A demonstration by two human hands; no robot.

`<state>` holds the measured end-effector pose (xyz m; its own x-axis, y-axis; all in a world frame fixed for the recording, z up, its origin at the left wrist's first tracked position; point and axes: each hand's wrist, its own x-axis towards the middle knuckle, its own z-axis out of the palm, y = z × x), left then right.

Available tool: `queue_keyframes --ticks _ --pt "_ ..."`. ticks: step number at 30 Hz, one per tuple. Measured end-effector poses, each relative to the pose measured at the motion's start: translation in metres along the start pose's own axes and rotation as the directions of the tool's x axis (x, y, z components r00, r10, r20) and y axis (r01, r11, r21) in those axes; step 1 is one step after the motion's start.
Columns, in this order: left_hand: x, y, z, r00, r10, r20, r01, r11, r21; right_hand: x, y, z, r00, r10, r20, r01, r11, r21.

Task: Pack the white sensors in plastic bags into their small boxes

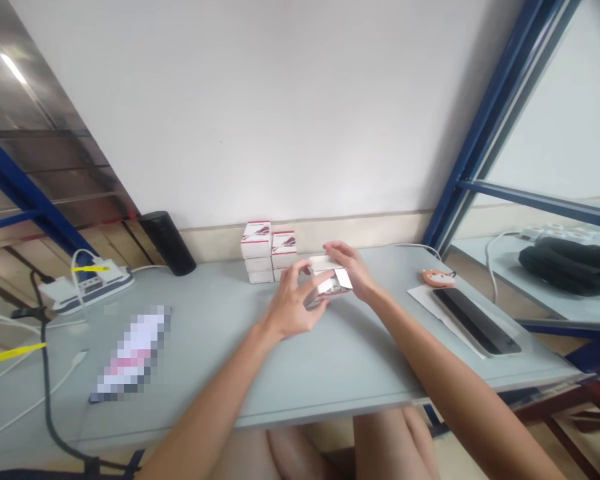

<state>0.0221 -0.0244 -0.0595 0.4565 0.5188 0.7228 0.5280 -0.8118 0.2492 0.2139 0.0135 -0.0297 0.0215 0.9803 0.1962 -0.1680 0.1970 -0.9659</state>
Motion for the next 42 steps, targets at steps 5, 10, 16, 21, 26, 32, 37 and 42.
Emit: queue_keyframes --ticks 5,10,16,21,26,32,37,42 --pt "0.003 -0.003 -0.001 0.993 -0.116 0.016 0.117 0.991 -0.060 -0.005 0.003 -0.004 0.890 -0.456 -0.014 0.426 0.841 -0.334" --pt "0.003 -0.014 0.009 0.978 -0.130 -0.164 0.112 0.987 -0.116 -0.016 0.002 0.003 0.746 -0.584 0.319 0.660 0.591 -0.464" --pt "0.003 -0.019 0.015 0.938 -0.057 -0.341 0.019 0.994 -0.111 -0.008 0.009 0.004 0.779 -0.610 0.144 0.605 0.672 -0.426" --pt "0.005 -0.019 0.006 0.930 0.009 -0.367 0.002 1.000 0.029 -0.002 0.017 -0.006 0.825 -0.536 0.177 0.532 0.631 -0.565" --pt "0.004 -0.026 0.005 0.941 0.019 -0.337 0.021 0.993 0.114 -0.004 0.022 -0.005 0.911 -0.309 0.272 0.407 0.778 -0.479" --pt "0.003 -0.030 0.008 0.947 -0.005 -0.320 0.054 0.988 0.145 0.011 0.022 -0.010 0.941 -0.319 0.113 0.337 0.913 -0.230" --pt "0.005 -0.031 0.008 0.932 -0.010 -0.362 0.059 0.991 0.123 0.030 0.027 -0.041 0.946 -0.250 -0.208 0.141 0.891 -0.431" --pt "0.005 -0.030 0.008 0.938 -0.014 -0.346 0.058 0.991 0.119 0.035 0.050 -0.057 0.983 -0.109 -0.148 -0.052 0.609 -0.791"
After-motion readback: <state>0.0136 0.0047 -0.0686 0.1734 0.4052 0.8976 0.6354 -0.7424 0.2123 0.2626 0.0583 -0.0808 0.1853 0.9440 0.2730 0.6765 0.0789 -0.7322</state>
